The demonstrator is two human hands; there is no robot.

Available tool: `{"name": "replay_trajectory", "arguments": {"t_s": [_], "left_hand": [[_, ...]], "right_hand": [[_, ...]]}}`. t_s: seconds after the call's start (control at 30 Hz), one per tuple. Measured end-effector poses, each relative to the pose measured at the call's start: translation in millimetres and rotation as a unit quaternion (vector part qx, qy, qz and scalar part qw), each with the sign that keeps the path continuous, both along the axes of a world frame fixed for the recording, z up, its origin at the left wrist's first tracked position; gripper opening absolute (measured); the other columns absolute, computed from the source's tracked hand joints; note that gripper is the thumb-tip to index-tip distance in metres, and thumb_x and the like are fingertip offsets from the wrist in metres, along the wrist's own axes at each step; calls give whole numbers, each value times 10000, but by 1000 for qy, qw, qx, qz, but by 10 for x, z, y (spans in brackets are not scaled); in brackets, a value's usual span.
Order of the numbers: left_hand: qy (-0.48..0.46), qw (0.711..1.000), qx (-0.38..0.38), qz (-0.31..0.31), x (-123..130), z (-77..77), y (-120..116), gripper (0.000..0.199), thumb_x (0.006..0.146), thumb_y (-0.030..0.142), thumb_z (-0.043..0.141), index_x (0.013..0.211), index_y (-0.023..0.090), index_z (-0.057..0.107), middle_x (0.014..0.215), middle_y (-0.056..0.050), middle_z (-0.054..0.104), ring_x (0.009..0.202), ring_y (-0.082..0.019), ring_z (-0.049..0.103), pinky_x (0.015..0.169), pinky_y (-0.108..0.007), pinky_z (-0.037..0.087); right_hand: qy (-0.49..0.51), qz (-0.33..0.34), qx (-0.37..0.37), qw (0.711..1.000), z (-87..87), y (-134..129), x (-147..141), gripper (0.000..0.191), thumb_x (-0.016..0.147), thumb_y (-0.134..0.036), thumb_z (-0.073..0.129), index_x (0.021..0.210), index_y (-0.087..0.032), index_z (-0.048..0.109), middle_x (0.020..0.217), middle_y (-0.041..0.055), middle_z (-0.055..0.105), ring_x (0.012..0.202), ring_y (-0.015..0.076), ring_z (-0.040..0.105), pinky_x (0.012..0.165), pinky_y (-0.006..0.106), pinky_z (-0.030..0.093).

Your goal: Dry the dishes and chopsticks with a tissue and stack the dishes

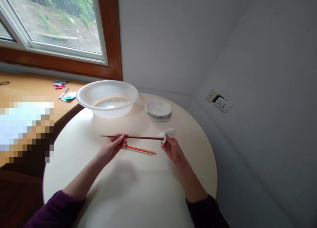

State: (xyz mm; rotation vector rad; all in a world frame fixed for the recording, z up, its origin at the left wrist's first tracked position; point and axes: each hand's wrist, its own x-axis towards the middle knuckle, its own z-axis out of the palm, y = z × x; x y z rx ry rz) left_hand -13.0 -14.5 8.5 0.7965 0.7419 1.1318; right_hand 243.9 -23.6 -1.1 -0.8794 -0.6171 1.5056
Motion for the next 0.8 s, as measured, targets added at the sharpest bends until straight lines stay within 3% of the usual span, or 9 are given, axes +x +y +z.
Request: {"name": "replay_trajectory", "arguments": {"t_s": [0.17, 0.27, 0.37, 0.47, 0.63, 0.7, 0.8], "left_hand": [[-61, 996, -38, 44, -21, 42, 21, 138, 667, 175, 717, 766, 81, 699, 572, -29, 607, 534, -89, 557, 535, -187, 499], [-81, 991, -79, 70, -24, 64, 17, 104, 675, 100, 673, 770, 73, 703, 577, -44, 632, 547, -98, 587, 543, -183, 523], [-87, 988, -102, 72, -6, 77, -4, 121, 685, 64, 632, 780, 70, 707, 595, -62, 658, 568, -112, 617, 565, -190, 543], [-88, 990, -106, 40, 37, 74, -39, 127, 674, 66, 641, 779, 58, 712, 606, -77, 673, 579, -124, 631, 595, -202, 555], [-73, 991, -101, -47, 131, 28, -121, 188, 632, 117, 721, 811, 60, 723, 665, -94, 699, 631, -157, 659, 653, -238, 566], [-62, 990, -100, -75, 153, -1, -148, 221, 627, 151, 745, 830, 68, 726, 703, -103, 709, 659, -176, 671, 688, -266, 567], [-46, 990, -92, -100, 166, -40, -160, 268, 633, 186, 760, 872, 72, 722, 713, -102, 708, 661, -177, 670, 694, -275, 565]], "right_hand": [[40, -84, -24, 995, 35, 20, 121, 202, 598, -261, 725, 718, -181, 584, 620, -27, 598, 543, 92, 539, 474, 202, 461], [14, -93, -28, 995, 21, 17, 134, 226, 560, -208, 692, 762, -172, 595, 699, 6, 639, 670, 138, 596, 580, 247, 501], [-27, -41, -1, 999, 11, -5, 48, 204, 524, -145, 647, 718, -162, 587, 661, -1, 617, 606, 111, 555, 509, 206, 436], [-31, 19, 19, 999, 52, -72, -97, 167, 513, -99, 608, 662, -159, 563, 620, -27, 577, 471, 46, 415, 416, 166, 300], [6, 174, 52, 983, 153, -247, -322, 276, 633, -161, 645, 904, -188, 598, 659, -16, 584, 481, 52, 370, 445, 186, 267], [-3, 183, 59, 981, 148, -278, -375, 254, 695, -256, 665, 930, -176, 614, 607, -21, 553, 466, 51, 345, 443, 194, 255], [-20, 124, 59, 990, 99, -245, -393, 250, 686, -354, 706, 811, -145, 652, 532, -31, 501, 454, 49, 353, 441, 200, 252]]}}
